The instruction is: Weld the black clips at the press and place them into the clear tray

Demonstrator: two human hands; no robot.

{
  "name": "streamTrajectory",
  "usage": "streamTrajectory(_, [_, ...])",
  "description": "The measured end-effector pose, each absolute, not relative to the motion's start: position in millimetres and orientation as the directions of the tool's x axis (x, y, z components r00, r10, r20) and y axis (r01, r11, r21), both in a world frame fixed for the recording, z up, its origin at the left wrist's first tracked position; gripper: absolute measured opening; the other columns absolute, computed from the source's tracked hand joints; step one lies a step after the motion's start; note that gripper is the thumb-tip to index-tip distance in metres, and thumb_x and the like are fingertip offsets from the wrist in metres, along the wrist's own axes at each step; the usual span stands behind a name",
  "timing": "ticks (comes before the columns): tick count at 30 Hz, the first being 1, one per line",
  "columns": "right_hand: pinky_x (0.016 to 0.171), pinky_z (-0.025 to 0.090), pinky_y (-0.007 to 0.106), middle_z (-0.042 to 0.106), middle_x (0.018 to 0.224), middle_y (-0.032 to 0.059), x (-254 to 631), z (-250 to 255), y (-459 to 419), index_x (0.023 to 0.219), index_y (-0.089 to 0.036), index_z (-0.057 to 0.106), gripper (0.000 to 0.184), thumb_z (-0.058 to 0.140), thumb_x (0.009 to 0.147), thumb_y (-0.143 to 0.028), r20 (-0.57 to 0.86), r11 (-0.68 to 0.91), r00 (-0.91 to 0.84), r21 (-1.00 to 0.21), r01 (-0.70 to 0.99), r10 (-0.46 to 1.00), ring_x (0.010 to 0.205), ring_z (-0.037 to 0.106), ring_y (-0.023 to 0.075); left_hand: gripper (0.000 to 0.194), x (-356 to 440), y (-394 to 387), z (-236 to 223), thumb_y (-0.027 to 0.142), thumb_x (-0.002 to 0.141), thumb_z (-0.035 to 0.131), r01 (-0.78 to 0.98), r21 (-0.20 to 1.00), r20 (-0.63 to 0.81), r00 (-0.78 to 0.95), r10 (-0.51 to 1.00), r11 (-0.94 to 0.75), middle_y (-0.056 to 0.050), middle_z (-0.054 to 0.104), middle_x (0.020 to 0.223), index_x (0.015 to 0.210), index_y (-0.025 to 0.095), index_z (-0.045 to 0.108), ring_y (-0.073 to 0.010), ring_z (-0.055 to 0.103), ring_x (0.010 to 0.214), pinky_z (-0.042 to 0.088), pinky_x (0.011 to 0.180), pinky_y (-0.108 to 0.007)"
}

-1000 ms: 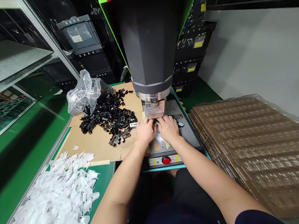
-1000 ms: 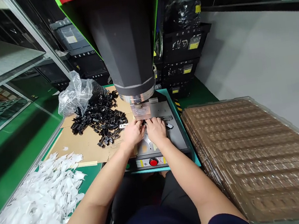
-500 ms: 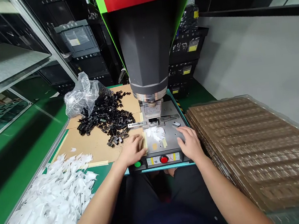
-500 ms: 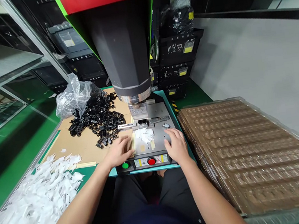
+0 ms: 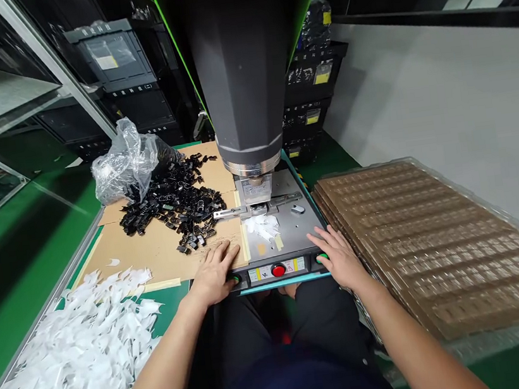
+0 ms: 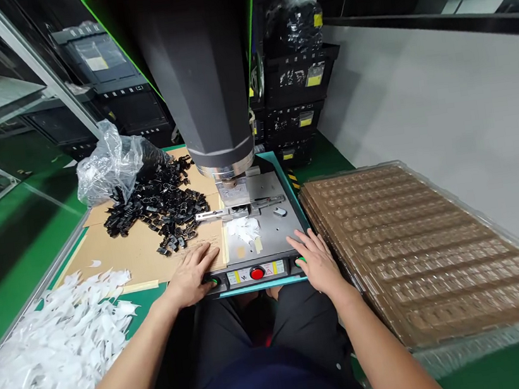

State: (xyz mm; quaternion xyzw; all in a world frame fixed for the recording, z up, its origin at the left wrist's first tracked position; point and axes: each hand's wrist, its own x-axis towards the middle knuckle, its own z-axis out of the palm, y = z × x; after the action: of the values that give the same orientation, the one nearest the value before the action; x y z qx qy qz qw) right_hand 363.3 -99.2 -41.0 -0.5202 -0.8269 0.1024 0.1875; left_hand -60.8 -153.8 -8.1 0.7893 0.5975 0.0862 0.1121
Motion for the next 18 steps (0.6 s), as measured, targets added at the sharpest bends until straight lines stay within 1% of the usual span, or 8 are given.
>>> streamTrajectory(3, [0.132,0.028,0.066,0.045,0.172,0.0007,362.2,-37.0,-93.6,0.16,-0.038,0.053,0.062,0.054,0.099,-0.027,0.213,0.457,-0.405,-0.376,0.806,0.889,0.166,0.025,0.0348,0.096,-58.8,-155.1,-8.2,0.031,0.08,0.084,0.927,0.269,0.006,0.271,0.963,-0.262,-0.014,0.037,0.174,0.166,0.031,0.042,-0.0386,0.032,0.162,0.024,0.134,-0.058])
streamTrajectory(5, [0.13,0.032,0.063,0.054,0.164,0.005,355.3,-32.8,-81.4,0.155,-0.033,0.058,0.054,0.054,0.101,-0.034,0.25,0.444,-0.371,-0.398,0.802,0.894,0.163,0.032,0.0355,0.087,-54.9,-154.4,-6.6,0.04,0.085,0.081,0.93,0.266,0.024,0.257,0.966,-0.253,-0.015,0.04,0.171,0.164,0.03,0.045,-0.0396,0.034,0.16,0.026,0.133,-0.061])
streamTrajectory(8, [0.119,0.045,0.056,0.067,0.145,0.0136,335.3,-24.8,-49.6,0.151,-0.022,0.058,0.053,0.057,0.101,-0.04,0.317,0.33,-0.201,-0.432,0.839,0.927,0.143,0.053,0.0361,0.069,-47.4,-151.6,-2.7,0.058,0.097,0.067,0.935,0.275,0.06,0.215,0.975,-0.223,-0.017,0.049,0.162,0.157,0.027,0.054,-0.039,0.042,0.153,0.035,0.127,-0.062])
streamTrajectory(10, [0.109,0.049,0.053,0.072,0.13,0.0159,318.7,-19.4,-24.6,0.148,-0.017,0.058,0.056,0.063,0.098,-0.042,0.309,0.216,-0.083,-0.427,0.878,0.948,0.126,0.06,0.0363,0.062,-43.4,-149.9,-1.2,0.062,0.1,0.061,0.937,0.281,0.08,0.193,0.978,-0.208,-0.017,0.054,0.154,0.15,0.025,0.06,-0.0375,0.047,0.147,0.04,0.124,-0.059])
streamTrajectory(11, [0.105,0.049,0.052,0.073,0.125,0.0162,310.4,-16.9,-12.8,0.146,-0.016,0.059,0.055,0.065,0.097,-0.042,0.292,0.167,-0.044,-0.411,0.896,0.955,0.121,0.061,0.0365,0.06,-42.0,-149.5,-1.0,0.062,0.101,0.06,0.937,0.284,0.088,0.185,0.979,-0.202,-0.017,0.056,0.152,0.148,0.025,0.061,-0.0369,0.049,0.146,0.041,0.124,-0.058])
streamTrajectory(13, [0.1,0.047,0.05,0.074,0.119,0.0163,295.0,-13.1,7.0,0.137,-0.016,0.063,0.046,0.066,0.097,-0.04,0.259,0.115,-0.019,-0.363,0.925,0.966,0.115,0.061,0.0368,0.058,-40.6,-149.4,-2.1,0.061,0.101,0.06,0.938,0.288,0.103,0.169,0.98,-0.192,-0.016,0.056,0.151,0.147,0.026,0.062,-0.0364,0.049,0.145,0.041,0.123,-0.058])
streamTrajectory(16, [0.095,0.044,0.047,0.075,0.116,0.015,277.2,-10.6,24.7,0.123,-0.02,0.069,0.028,0.062,0.099,-0.032,0.237,0.132,-0.056,-0.318,0.939,0.97,0.112,0.062,0.0356,0.058,-40.7,-150.1,-5.0,0.06,0.102,0.06,0.937,0.292,0.116,0.163,0.98,-0.19,-0.016,0.055,0.153,0.148,0.026,0.061,-0.0368,0.047,0.147,0.04,0.124,-0.058])
streamTrajectory(18, [0.094,0.043,0.044,0.076,0.115,0.0136,269.4,-11.1,29.6,0.121,-0.02,0.069,0.025,0.061,0.099,-0.029,0.235,0.169,-0.094,-0.327,0.93,0.968,0.11,0.062,0.0342,0.057,-40.8,-150.0,-6.6,0.06,0.102,0.06,0.936,0.299,0.122,0.158,0.98,-0.188,-0.016,0.055,0.153,0.148,0.026,0.061,-0.0371,0.047,0.147,0.04,0.124,-0.059])
